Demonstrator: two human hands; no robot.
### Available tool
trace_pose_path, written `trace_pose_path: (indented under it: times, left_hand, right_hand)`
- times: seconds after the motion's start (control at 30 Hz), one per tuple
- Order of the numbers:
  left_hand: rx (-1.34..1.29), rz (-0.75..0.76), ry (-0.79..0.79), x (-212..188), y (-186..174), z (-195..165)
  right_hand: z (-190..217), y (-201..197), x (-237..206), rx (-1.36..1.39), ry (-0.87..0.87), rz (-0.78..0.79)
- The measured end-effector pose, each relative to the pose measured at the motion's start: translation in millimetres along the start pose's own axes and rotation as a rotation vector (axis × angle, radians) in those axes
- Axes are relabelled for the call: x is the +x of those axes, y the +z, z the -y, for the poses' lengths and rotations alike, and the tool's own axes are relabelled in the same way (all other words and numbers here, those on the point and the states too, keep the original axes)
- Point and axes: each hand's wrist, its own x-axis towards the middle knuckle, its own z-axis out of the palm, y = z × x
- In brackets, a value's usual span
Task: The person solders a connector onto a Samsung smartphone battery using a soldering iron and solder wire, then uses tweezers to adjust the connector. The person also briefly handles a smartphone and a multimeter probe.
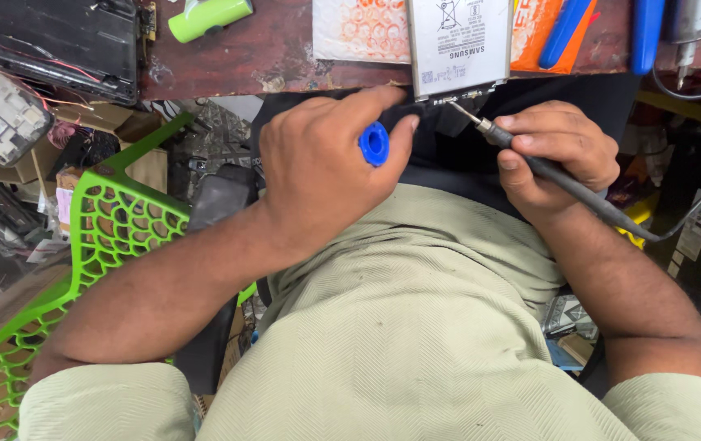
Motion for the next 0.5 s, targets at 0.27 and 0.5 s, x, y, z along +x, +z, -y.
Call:
trace_pose_path:
  times: [0.27,0.5]
  left_hand:
    - [-0.252,-0.014,-0.11,-11.1,21.0,-4.7]
    - [-0.751,0.079,-0.63,-5.7,26.6,-4.5]
  right_hand:
    - [-2.5,-1.0,-5.1,0.017,-0.001,-0.008]
    - [-2.0,-1.0,-4.1,0.016,0.01,0.001]
